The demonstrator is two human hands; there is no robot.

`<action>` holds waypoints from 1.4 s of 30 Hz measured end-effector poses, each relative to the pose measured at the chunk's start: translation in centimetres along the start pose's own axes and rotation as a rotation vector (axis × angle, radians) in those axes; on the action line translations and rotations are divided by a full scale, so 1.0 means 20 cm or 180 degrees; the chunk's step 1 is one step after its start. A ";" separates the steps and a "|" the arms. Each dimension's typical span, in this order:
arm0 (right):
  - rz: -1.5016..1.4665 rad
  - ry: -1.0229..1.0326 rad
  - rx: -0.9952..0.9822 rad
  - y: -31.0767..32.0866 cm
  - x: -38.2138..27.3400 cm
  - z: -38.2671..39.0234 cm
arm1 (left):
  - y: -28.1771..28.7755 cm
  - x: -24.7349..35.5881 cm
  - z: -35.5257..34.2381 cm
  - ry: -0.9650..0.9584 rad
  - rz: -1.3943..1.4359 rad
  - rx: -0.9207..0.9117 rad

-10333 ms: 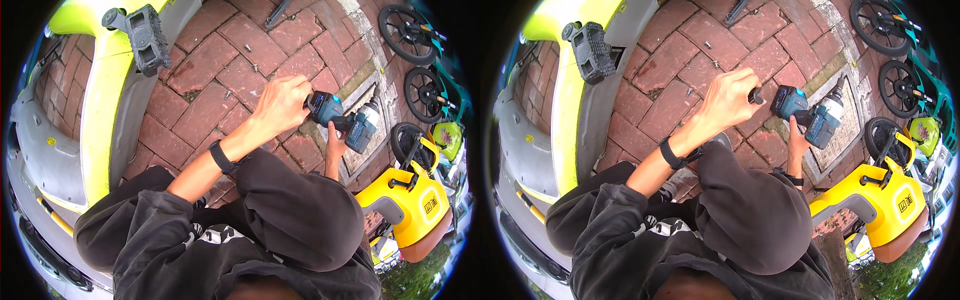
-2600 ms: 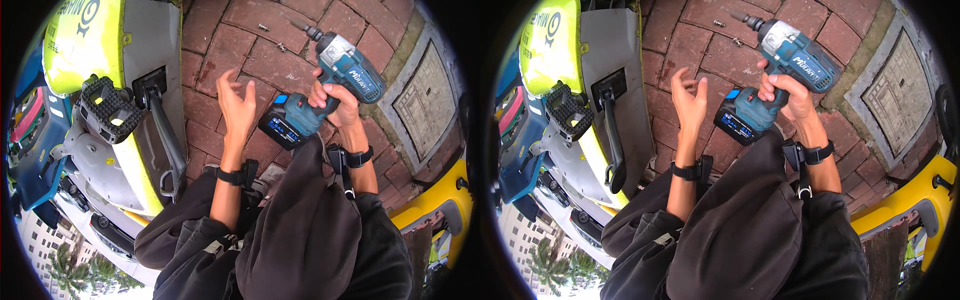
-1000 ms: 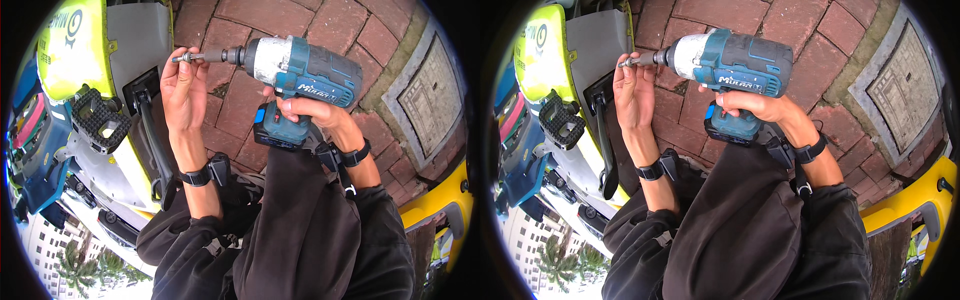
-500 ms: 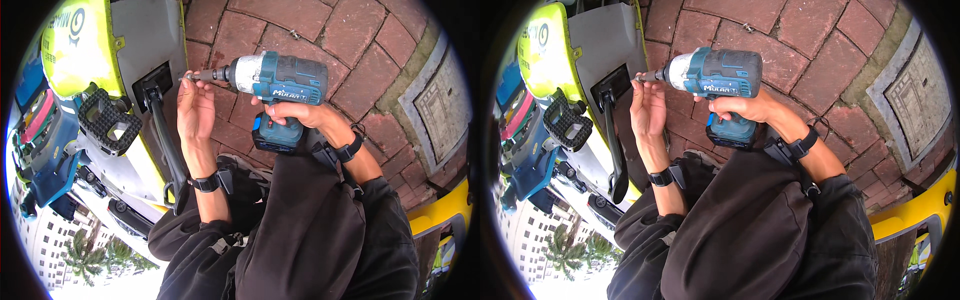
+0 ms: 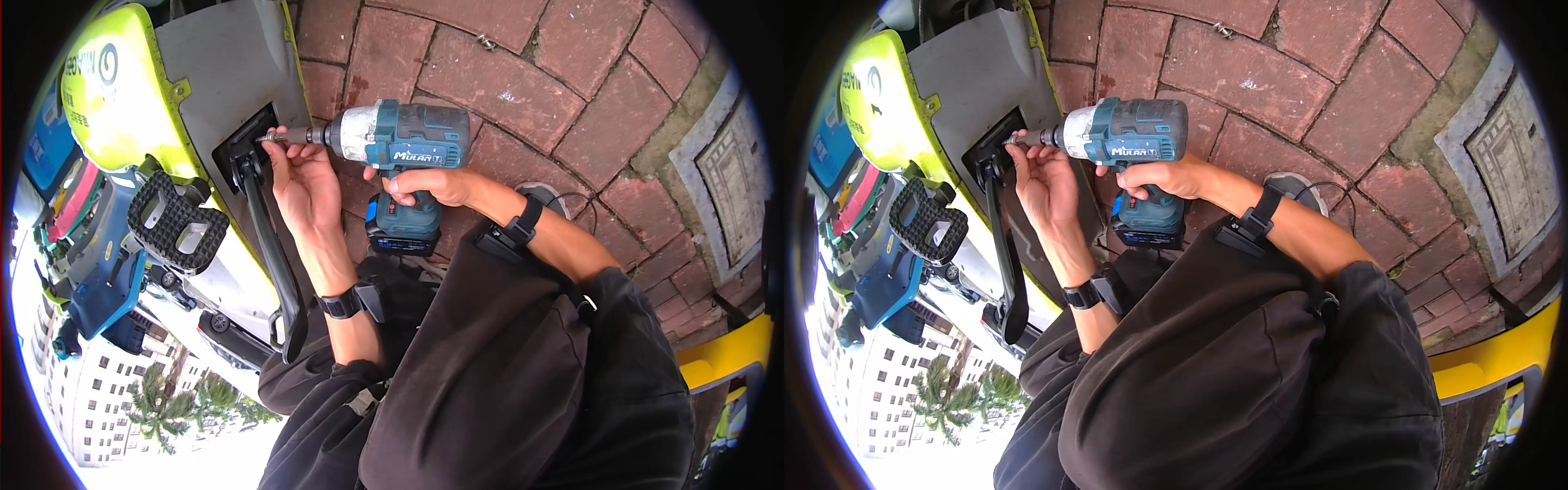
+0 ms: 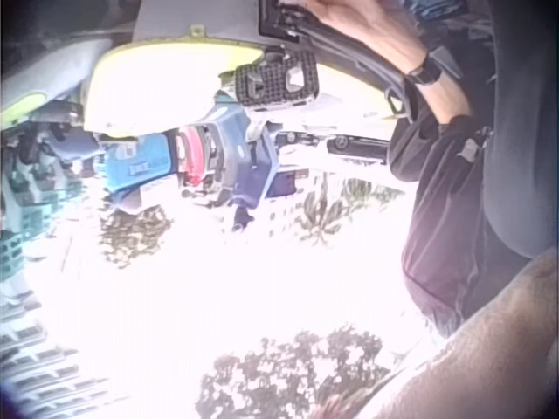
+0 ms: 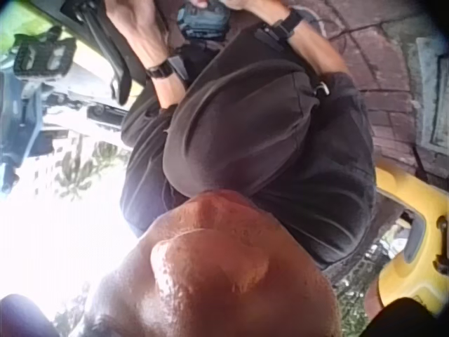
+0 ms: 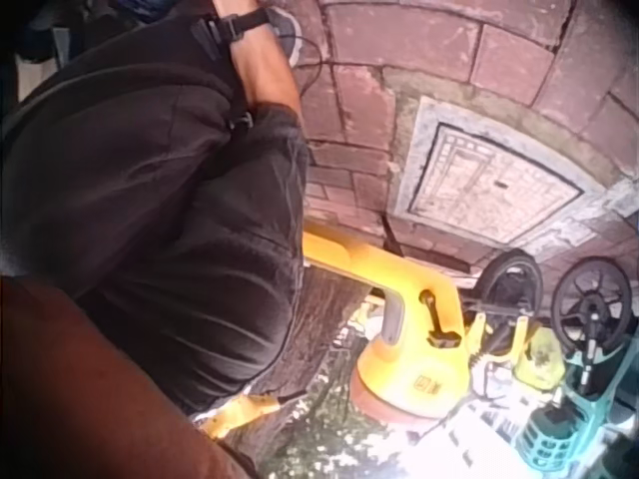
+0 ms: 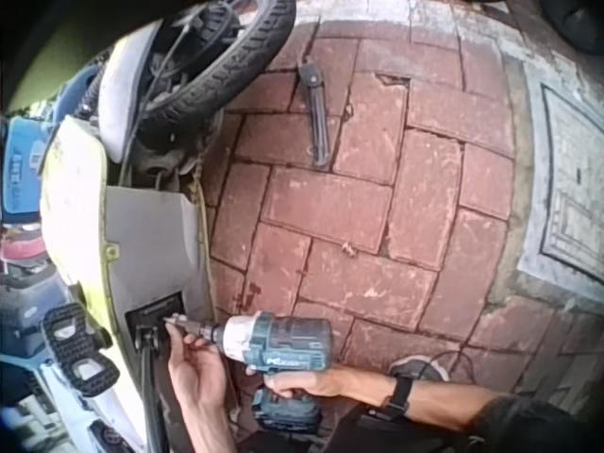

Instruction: Using an impact driver to remove or install parts on a shared electric scooter's frame.

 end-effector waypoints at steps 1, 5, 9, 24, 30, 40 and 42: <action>-0.0010 -0.0008 -0.0056 0.00 0.01 -0.01 | 0.00 0.01 0.00 -0.0055 -0.0023 0.0021; -0.0036 -0.0034 0.0016 -0.02 0.00 -0.03 | 0.02 0.04 0.00 -0.0053 -0.0060 -0.0015; 0.0008 0.0006 0.0026 0.00 0.00 -0.03 | 0.02 0.04 -0.01 -0.0030 -0.0054 -0.0058; 0.0466 0.0109 0.0107 -0.05 -0.02 -0.06 | 0.03 0.06 0.03 0.0131 0.0097 -0.0063; 0.0313 0.0139 0.0059 -0.02 0.03 -0.11 | 0.07 -0.02 0.39 -0.0268 -0.4041 0.0588; 0.0191 0.0178 -0.0033 0.00 0.07 -0.10 | 0.16 -0.26 0.60 -0.0497 -0.6527 -0.0585; 0.0349 0.0165 0.0036 0.00 0.07 -0.10 | 0.17 -0.28 0.60 -0.0499 -0.6438 -0.0490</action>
Point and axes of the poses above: each hand's wrist, its own z-axis away from the middle knuckle, its own y-axis out of the back of the hand, x = y × z, the point moved 2 cm from there along -z, towards the middle knuckle, and after that the axes turned 7 degrees about -x, right-handed, at the moved point
